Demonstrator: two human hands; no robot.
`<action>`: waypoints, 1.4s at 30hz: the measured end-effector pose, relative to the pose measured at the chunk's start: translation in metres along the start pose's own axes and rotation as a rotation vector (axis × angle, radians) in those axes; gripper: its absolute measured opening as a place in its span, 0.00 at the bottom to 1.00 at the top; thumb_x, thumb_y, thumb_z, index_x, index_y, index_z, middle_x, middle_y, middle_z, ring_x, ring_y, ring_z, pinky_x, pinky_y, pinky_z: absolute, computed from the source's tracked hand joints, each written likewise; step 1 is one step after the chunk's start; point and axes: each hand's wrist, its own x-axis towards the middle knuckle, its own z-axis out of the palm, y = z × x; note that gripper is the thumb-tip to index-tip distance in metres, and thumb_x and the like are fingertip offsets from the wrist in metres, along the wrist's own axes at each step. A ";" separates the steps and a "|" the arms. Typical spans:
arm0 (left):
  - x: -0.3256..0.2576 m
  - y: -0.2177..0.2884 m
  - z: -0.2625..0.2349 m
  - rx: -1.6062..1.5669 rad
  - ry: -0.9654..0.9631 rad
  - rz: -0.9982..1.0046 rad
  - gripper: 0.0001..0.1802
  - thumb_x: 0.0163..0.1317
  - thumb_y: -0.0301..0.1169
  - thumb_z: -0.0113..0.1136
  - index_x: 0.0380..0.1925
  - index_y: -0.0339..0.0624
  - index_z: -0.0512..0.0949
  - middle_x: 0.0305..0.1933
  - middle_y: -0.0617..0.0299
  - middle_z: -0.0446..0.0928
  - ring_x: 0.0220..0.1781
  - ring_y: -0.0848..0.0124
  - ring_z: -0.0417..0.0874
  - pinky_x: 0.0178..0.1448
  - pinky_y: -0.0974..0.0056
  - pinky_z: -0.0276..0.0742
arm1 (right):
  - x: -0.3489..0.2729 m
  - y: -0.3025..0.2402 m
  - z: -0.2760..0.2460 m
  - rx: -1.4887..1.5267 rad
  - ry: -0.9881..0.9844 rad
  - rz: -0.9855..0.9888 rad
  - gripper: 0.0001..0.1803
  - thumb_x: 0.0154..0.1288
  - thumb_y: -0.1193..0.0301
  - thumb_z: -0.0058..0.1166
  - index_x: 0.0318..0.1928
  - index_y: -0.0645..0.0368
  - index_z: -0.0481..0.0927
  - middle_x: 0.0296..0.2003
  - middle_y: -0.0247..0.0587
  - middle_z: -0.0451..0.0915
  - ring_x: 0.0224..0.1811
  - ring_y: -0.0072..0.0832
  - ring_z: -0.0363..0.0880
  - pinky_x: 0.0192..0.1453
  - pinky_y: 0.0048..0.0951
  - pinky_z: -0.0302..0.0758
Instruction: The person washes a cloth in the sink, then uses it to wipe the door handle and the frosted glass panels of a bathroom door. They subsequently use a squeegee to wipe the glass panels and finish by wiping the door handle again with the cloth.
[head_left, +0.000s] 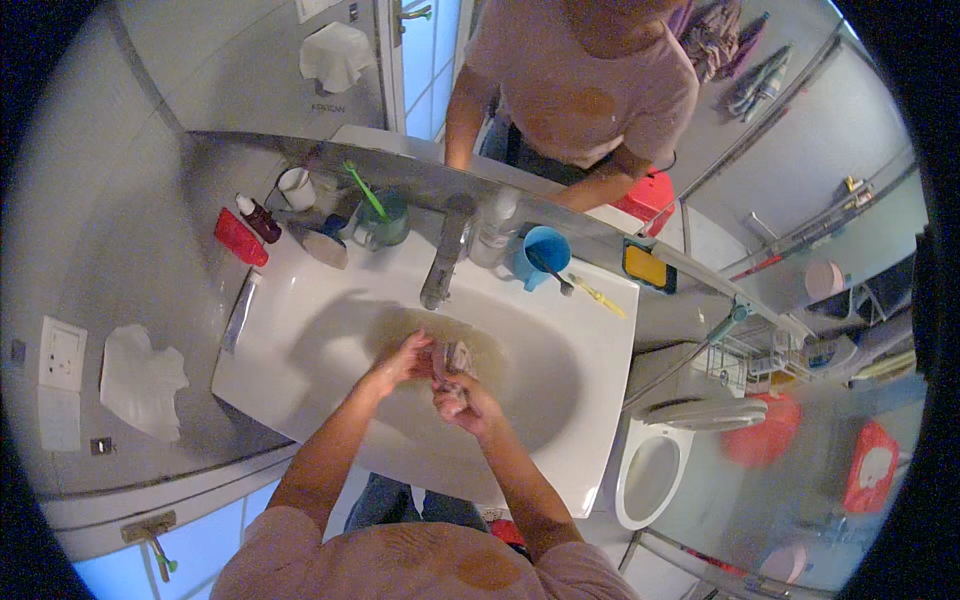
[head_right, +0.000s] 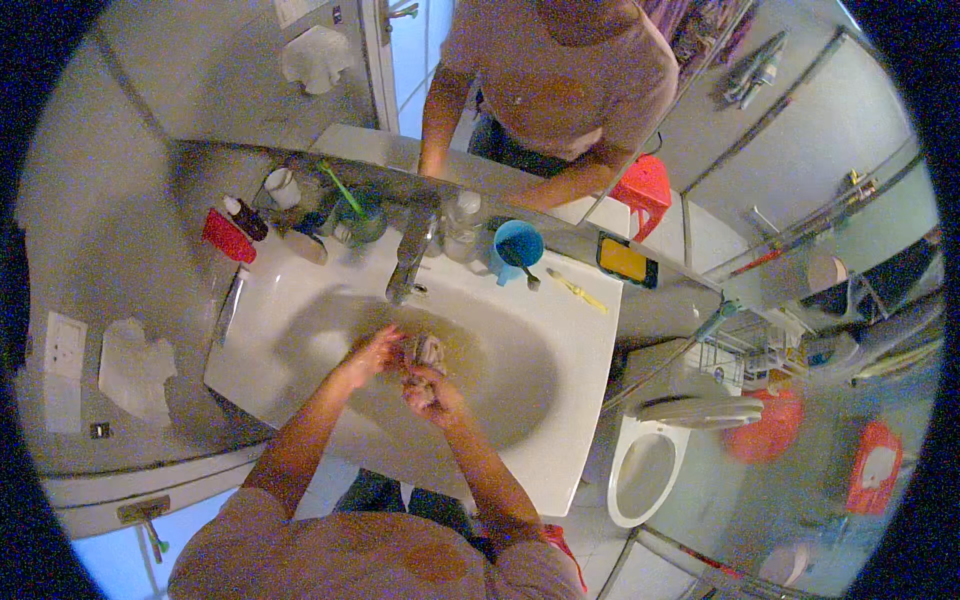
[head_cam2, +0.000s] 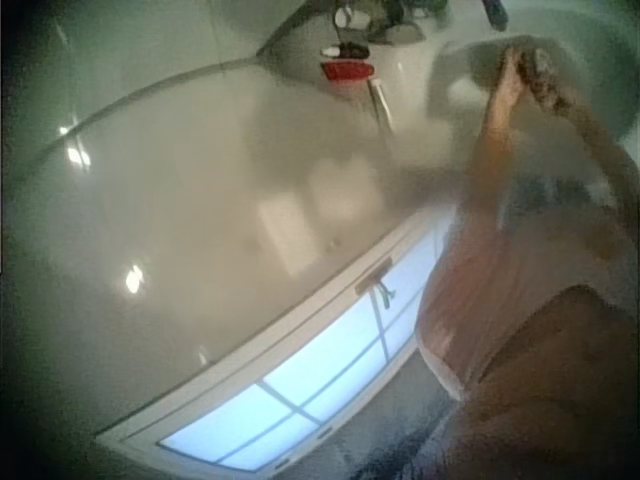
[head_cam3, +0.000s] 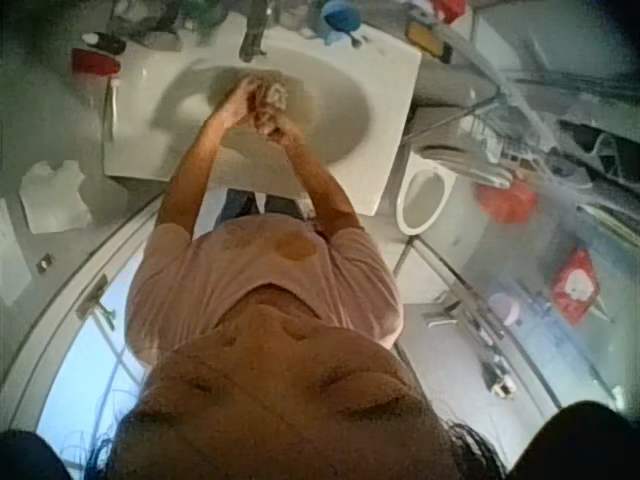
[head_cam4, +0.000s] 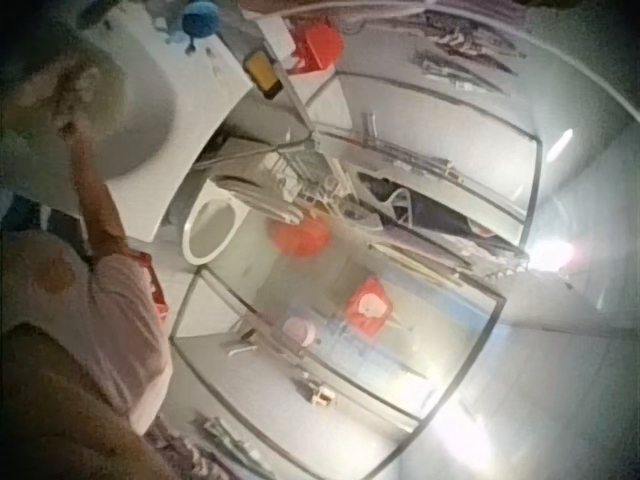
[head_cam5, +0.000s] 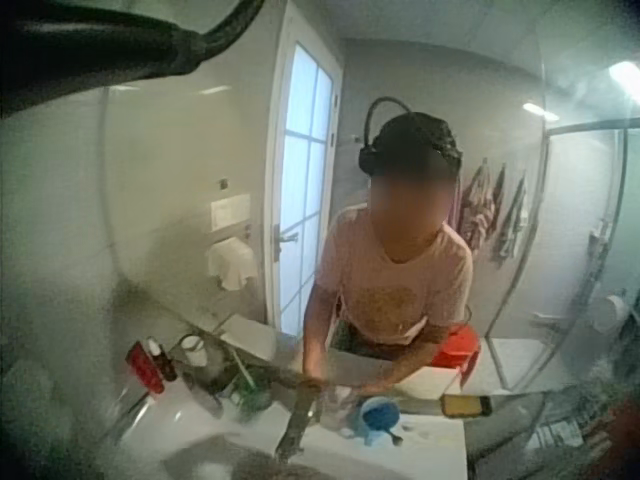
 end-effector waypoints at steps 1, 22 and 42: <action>-0.003 -0.008 -0.012 -0.053 0.014 0.015 0.36 0.53 0.59 0.45 0.53 0.44 0.63 0.47 0.58 0.71 0.50 0.70 0.69 0.53 0.60 0.65 | -0.018 -0.009 0.016 0.064 -0.075 0.060 0.16 0.54 0.71 0.48 0.43 0.64 0.65 0.28 0.34 0.68 0.21 0.18 0.63 0.18 0.15 0.60; -0.025 0.041 0.121 0.369 0.118 0.343 0.18 0.48 0.42 0.60 0.34 0.45 0.69 0.30 0.57 0.74 0.30 0.64 0.75 0.33 0.61 0.71 | -0.079 -0.051 0.068 -0.585 0.035 0.320 0.11 0.57 0.60 0.51 0.32 0.52 0.68 0.20 0.28 0.63 0.16 0.14 0.58 0.10 0.15 0.52; -0.034 -0.001 0.063 0.406 0.133 0.438 0.33 0.43 0.42 0.66 0.46 0.36 0.66 0.42 0.57 0.73 0.44 0.67 0.74 0.45 0.63 0.72 | -0.046 -0.031 0.027 -1.771 -0.001 -0.328 0.33 0.48 0.68 0.60 0.53 0.64 0.61 0.48 0.43 0.67 0.50 0.32 0.67 0.53 0.28 0.65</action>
